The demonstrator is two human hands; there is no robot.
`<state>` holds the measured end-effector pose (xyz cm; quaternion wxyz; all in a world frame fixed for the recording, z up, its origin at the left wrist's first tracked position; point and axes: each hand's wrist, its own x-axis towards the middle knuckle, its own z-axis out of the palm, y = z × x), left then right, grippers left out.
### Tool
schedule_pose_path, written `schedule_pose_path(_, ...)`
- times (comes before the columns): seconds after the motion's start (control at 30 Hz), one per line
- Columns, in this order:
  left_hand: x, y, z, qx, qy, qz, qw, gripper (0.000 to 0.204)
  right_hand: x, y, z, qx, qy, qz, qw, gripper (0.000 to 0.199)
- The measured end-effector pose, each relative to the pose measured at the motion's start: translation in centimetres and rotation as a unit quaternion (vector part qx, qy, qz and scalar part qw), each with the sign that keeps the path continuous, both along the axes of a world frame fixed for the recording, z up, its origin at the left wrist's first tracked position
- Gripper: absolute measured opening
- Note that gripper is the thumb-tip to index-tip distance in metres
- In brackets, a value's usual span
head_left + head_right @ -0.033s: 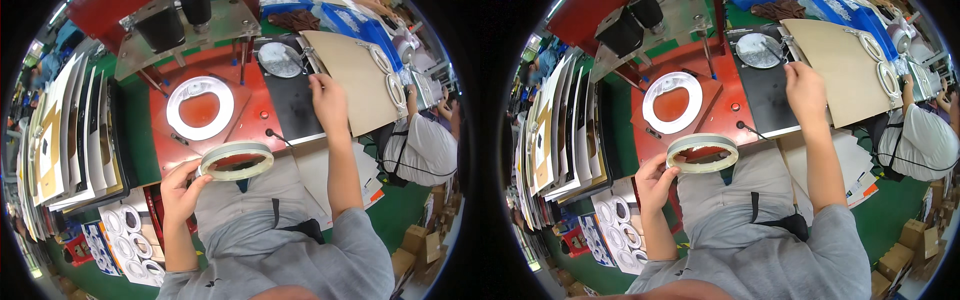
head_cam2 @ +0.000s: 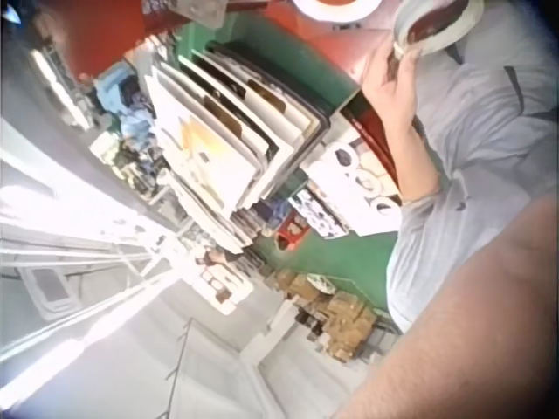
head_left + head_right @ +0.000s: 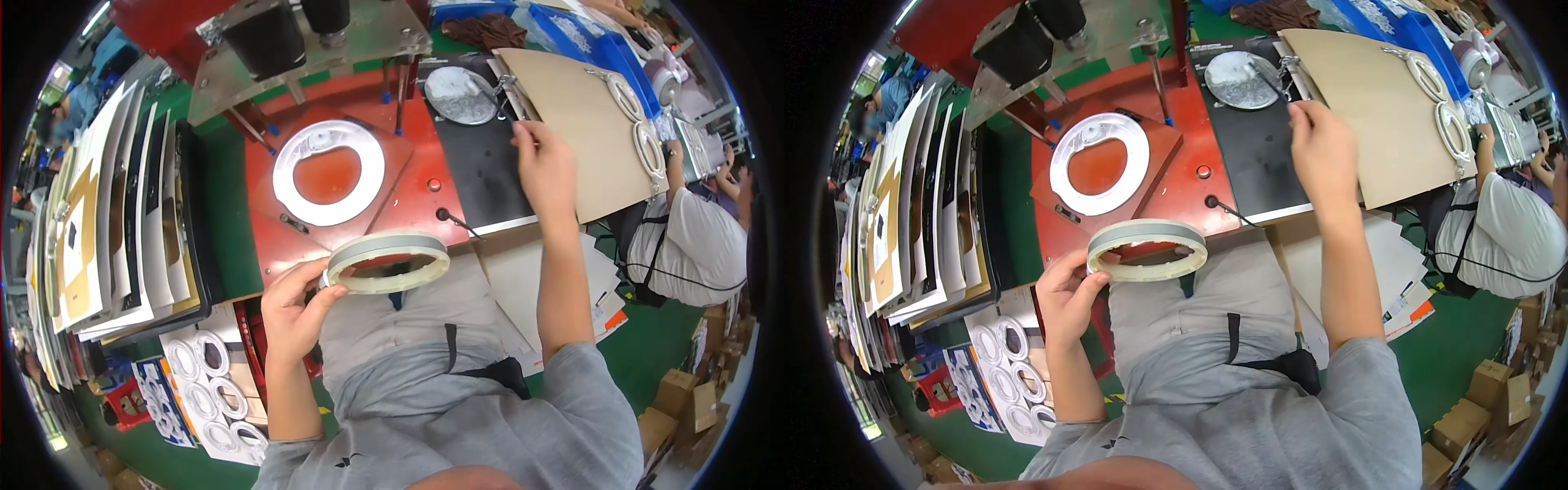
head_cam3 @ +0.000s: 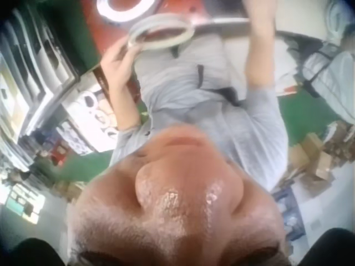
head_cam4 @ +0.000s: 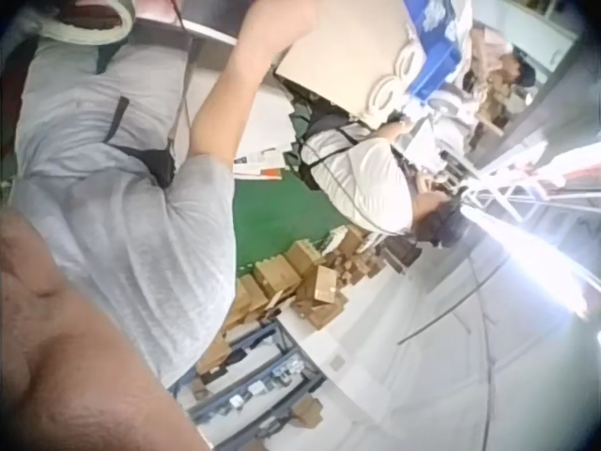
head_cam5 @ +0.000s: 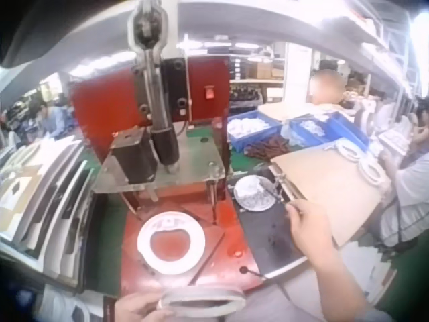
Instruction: Assembling circular electronic components by placing frames into a press and fitting gear mechanisms inside.
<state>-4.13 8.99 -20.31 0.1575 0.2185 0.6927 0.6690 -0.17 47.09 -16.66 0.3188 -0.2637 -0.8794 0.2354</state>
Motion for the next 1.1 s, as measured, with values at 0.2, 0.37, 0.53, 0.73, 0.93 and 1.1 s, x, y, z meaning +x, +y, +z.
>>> schedule_pose_path(0.2,-0.2,-0.6,4.8,0.019,0.181,-0.030,0.983,0.029,5.1,-2.3,2.8,-0.360,0.049,0.133,0.922,0.028)
schedule_pose_path(0.37,-1.8,0.5,8.8,0.056,0.343,-0.034,0.937,0.028,8.6,-3.2,3.3,-0.462,0.070,0.242,0.850,0.027)
schedule_pose_path(0.53,-2.3,2.1,9.5,0.048,0.369,-0.002,0.928,0.031,9.6,-3.9,4.2,-0.445,0.056,0.345,0.825,0.028)
schedule_pose_path(0.73,-2.4,2.5,8.8,0.098,0.357,-0.040,0.928,0.040,9.2,-5.1,6.2,-0.302,0.029,0.357,0.884,0.024)
schedule_pose_path(0.93,-1.6,2.3,8.0,0.134,0.303,-0.030,0.943,0.039,6.7,-6.5,8.1,-0.210,-0.025,0.450,0.867,0.031)
schedule_pose_path(1.1,-1.6,0.8,8.1,0.143,0.341,-0.005,0.929,0.040,6.0,-8.1,8.5,-0.082,0.007,0.462,0.883,0.030)
